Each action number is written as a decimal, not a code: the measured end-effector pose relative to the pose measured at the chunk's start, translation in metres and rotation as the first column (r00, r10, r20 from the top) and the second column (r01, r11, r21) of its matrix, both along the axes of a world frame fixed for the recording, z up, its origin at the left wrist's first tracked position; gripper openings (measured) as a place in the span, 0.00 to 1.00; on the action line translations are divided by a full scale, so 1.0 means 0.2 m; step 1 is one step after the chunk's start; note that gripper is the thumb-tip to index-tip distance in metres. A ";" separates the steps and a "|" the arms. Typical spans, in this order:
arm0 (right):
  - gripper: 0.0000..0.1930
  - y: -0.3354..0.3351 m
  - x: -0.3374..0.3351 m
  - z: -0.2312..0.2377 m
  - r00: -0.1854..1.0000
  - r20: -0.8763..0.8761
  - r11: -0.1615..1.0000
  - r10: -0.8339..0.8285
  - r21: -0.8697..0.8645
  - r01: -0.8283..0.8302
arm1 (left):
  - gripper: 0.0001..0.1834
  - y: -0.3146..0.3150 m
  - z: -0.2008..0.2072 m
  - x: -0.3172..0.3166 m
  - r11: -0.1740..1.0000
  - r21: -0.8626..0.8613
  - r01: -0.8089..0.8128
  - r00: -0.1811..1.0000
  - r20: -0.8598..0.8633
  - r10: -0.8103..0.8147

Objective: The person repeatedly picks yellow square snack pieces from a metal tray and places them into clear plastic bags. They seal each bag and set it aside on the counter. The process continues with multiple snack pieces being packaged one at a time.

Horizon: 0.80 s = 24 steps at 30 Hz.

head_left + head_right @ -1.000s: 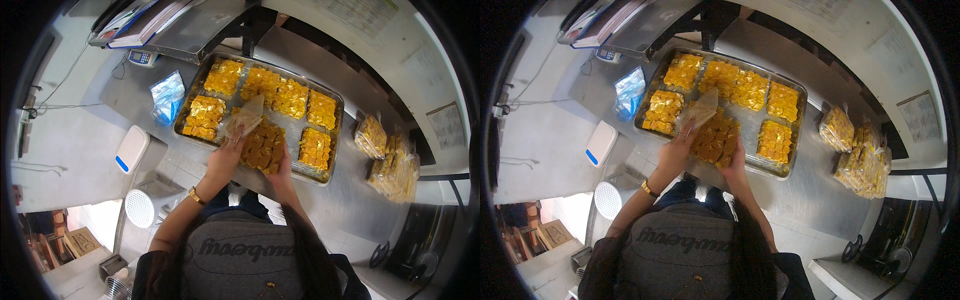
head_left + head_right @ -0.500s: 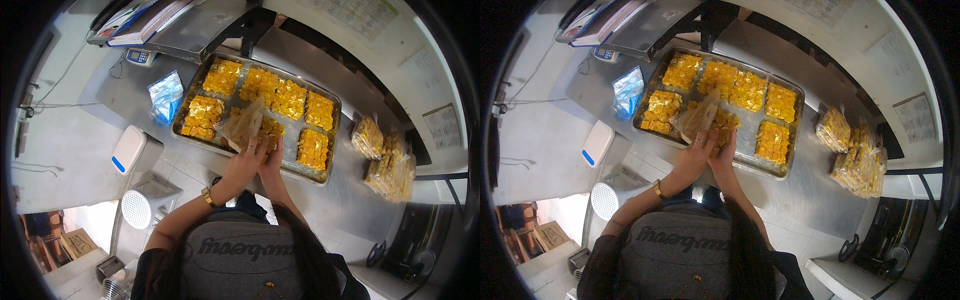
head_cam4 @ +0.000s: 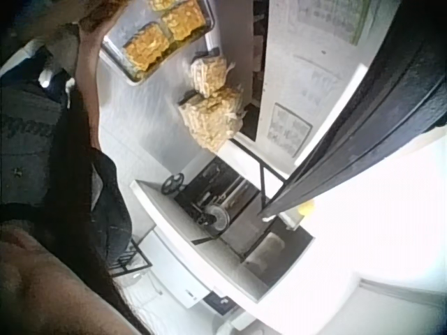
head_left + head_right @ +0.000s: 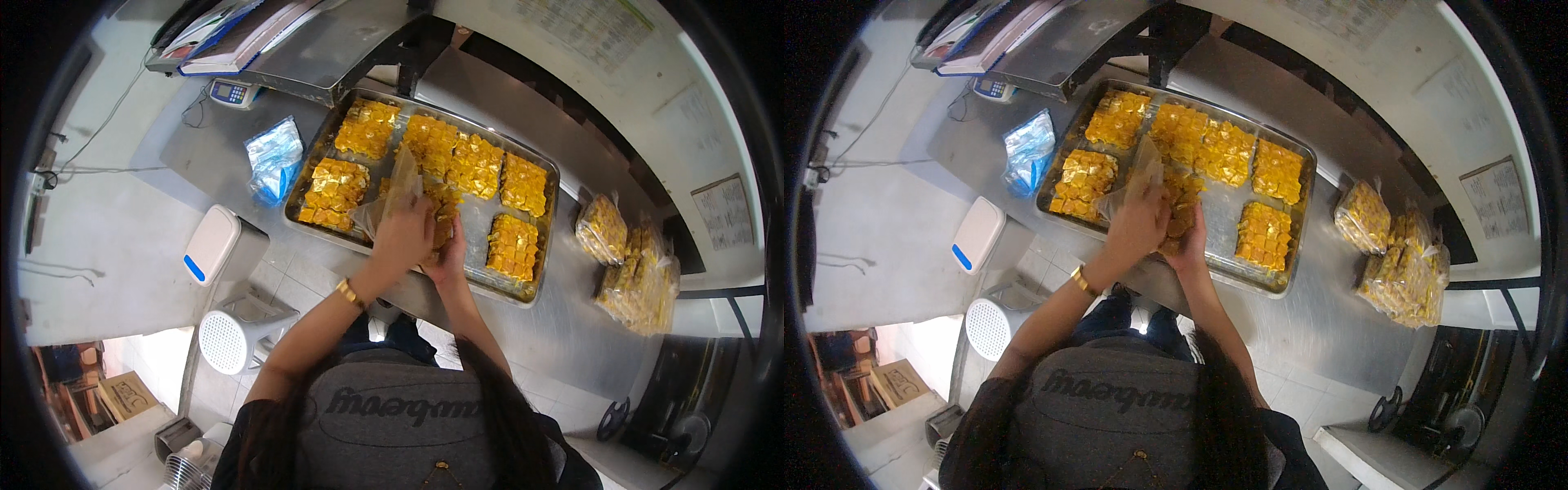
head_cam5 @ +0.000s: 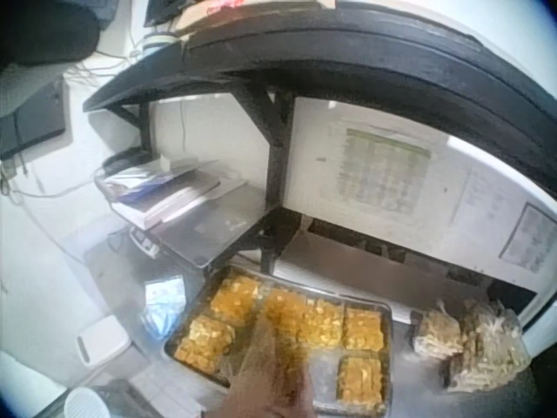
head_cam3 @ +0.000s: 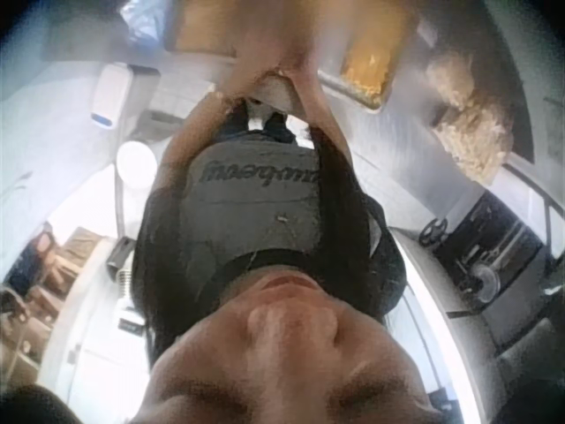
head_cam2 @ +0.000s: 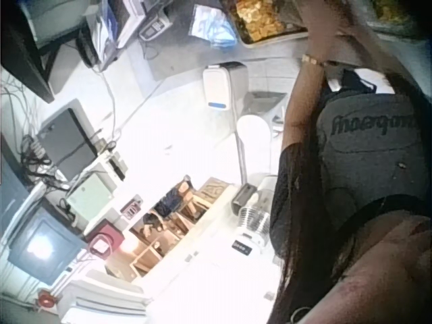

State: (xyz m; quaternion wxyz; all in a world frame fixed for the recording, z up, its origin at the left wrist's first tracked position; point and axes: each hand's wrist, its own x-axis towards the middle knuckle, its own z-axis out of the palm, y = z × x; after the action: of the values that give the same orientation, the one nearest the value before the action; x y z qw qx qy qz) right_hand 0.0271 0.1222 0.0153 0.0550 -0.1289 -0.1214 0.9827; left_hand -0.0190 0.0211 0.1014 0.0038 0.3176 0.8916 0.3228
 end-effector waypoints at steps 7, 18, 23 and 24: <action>0.27 -0.03 0.02 0.02 0.997 0.013 0.997 0.076 -0.003 -0.076 | 0.12 0.08 -0.14 -0.28 0.967 -0.182 -0.180 0.973 0.108 0.202; 0.24 -0.05 0.01 0.04 0.967 0.218 0.979 0.132 0.126 -0.162 | 0.10 0.24 -0.05 -0.31 0.956 -0.292 0.005 0.999 0.034 0.005; 0.24 -0.07 0.01 -0.06 0.991 -0.037 0.989 0.132 0.066 -0.129 | 0.11 0.37 -0.04 -0.14 0.958 -0.230 0.171 0.983 -0.025 -0.181; 0.24 -0.04 0.02 -0.25 0.955 -0.289 0.988 0.065 -0.118 -0.104 | 0.11 0.41 -0.04 -0.08 0.940 -0.227 0.255 0.966 0.023 -0.257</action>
State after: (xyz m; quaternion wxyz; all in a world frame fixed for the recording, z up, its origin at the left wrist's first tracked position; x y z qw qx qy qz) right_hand 0.0314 0.1140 -0.0353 0.0211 0.0157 -0.0524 0.9983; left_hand -0.0343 0.1040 0.0940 0.0790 0.4294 0.8739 0.2139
